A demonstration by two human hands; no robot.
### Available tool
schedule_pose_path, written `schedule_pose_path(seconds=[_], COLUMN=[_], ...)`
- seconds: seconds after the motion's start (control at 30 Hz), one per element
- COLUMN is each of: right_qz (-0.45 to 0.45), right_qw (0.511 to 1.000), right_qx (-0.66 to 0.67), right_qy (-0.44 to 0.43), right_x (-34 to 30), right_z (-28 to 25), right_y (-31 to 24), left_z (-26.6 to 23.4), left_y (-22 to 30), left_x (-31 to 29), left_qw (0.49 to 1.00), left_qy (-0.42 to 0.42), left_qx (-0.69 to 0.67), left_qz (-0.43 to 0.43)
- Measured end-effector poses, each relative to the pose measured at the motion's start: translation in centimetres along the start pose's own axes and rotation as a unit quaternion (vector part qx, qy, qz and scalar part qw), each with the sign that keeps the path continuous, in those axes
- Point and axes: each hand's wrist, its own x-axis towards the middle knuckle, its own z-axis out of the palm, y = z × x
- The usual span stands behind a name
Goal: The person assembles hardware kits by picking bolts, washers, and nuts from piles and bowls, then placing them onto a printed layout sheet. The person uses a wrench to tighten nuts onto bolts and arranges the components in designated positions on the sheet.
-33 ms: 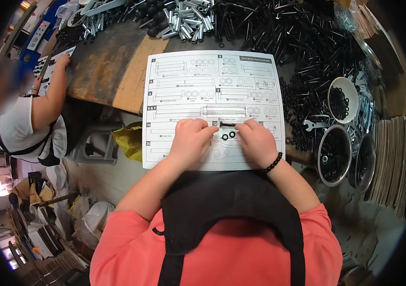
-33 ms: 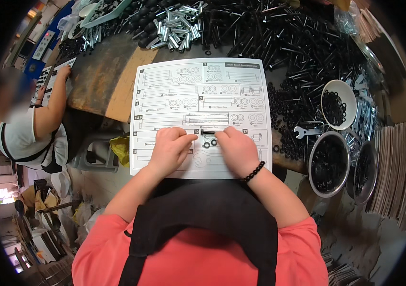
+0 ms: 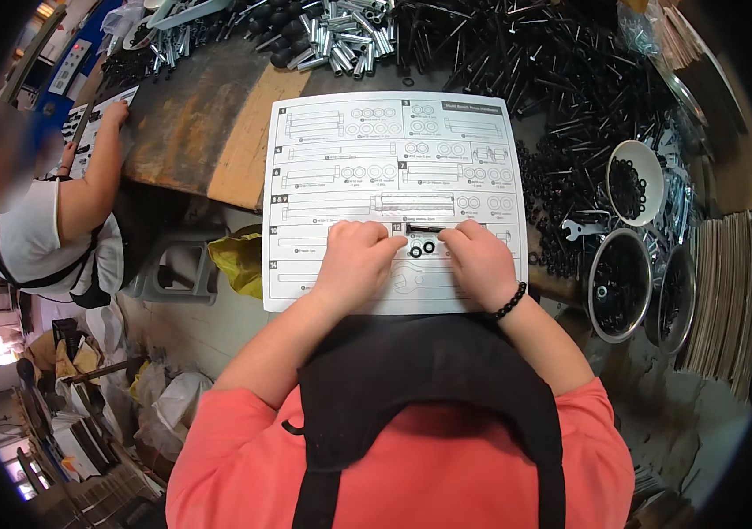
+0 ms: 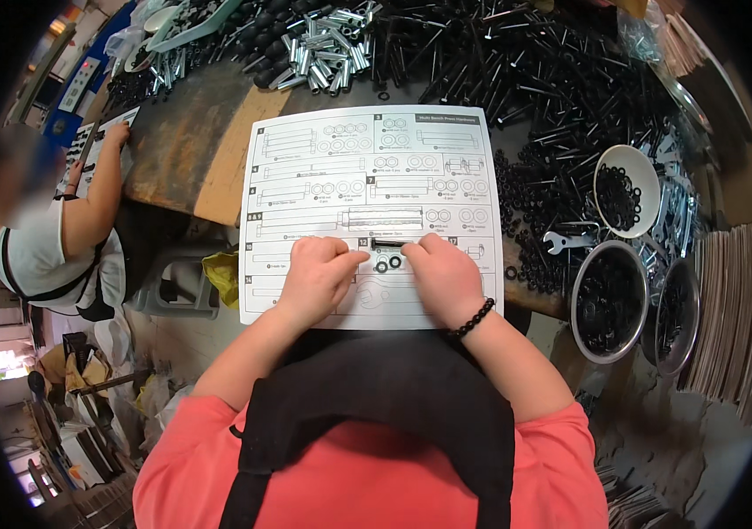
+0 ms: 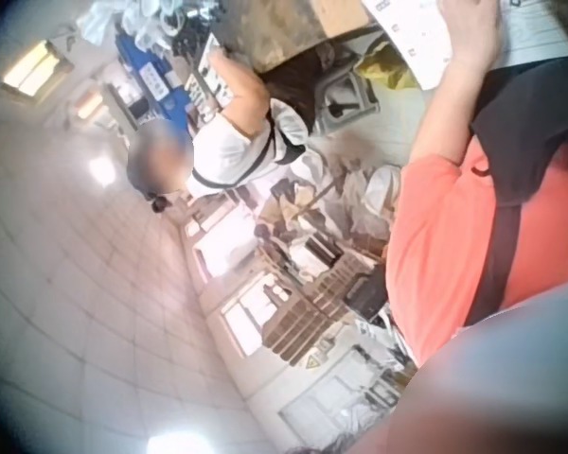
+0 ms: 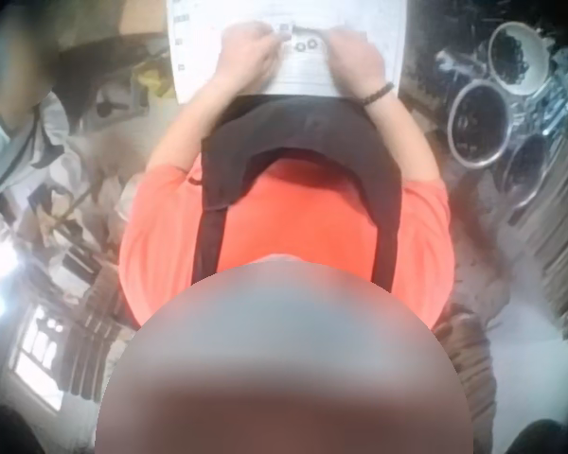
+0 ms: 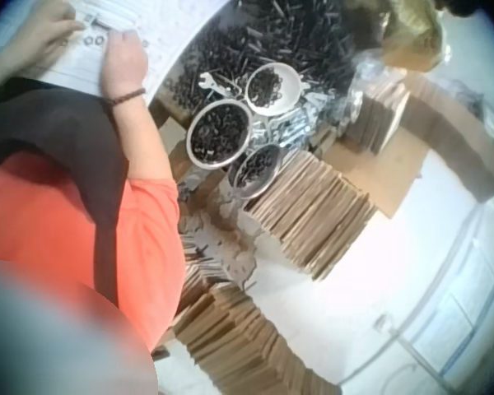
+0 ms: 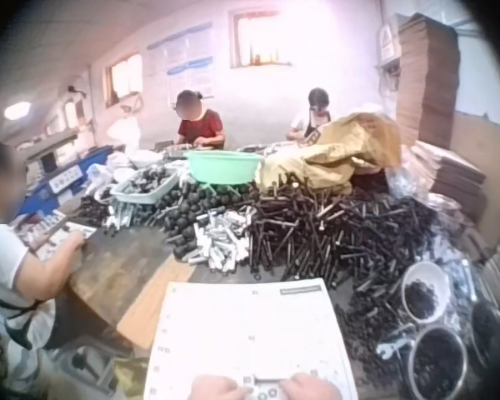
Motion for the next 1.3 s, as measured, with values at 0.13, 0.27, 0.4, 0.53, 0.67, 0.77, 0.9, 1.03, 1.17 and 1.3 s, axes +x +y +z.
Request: schedule_pose_path(seconds=[0.13, 0.27, 0.4, 0.53, 0.67, 0.77, 0.9, 1.03, 1.17, 1.3], right_qz=[-0.018, -0.021, -0.017, -0.001, 0.019, 0.027, 0.027, 0.041, 0.07, 0.116], right_qw=[1.0, 0.999, 0.999, 1.0, 0.999, 0.998, 0.999, 0.998, 0.989, 0.957], right_qx=[-0.007, -0.015, -0.022, -0.023, -0.049, -0.055, -0.044, -0.051, -0.121, -0.267], right_qy=[-0.014, -0.02, -0.027, -0.006, 0.008, -0.007, -0.013, 0.004, 0.056, -0.007], right_x=[-1.5, -1.7, -1.6, -1.3, -0.7, -0.6, -0.7, -1.4, -2.3, -4.3], right_z=[0.0, 0.6, 0.4, 0.4, -0.4, -0.3, -0.5, -2.5, -8.7, -12.4], right_y=[0.0, -0.1, -0.1, 0.5, 1.0, 0.8, 0.9, 2.2, 6.4, 11.6], left_z=[1.1, 1.7, 1.6, 1.3, 1.2, 1.6, 1.4, 0.5, 0.0, -0.3], left_y=[0.7, 0.8, 0.7, 0.7, 0.0, -0.3, -0.2, 0.4, 0.6, 1.3], left_x=[-0.4, -0.2, 0.0, 0.5, 2.3, 2.9, 3.1, 3.4, 3.2, 3.3], left_qw=[0.995, 0.991, 0.99, 0.995, 0.997, 0.997, 0.996, 0.996, 0.997, 0.998], left_qy=[0.015, 0.019, 0.007, 0.003, 0.025, 0.008, -0.011, -0.033, -0.009, -0.013], left_qx=[0.077, 0.114, 0.123, 0.095, 0.071, 0.079, 0.088, 0.082, 0.074, 0.045], left_qz=[0.054, 0.074, 0.065, 0.028, -0.002, 0.008, 0.004, 0.002, -0.029, -0.03])
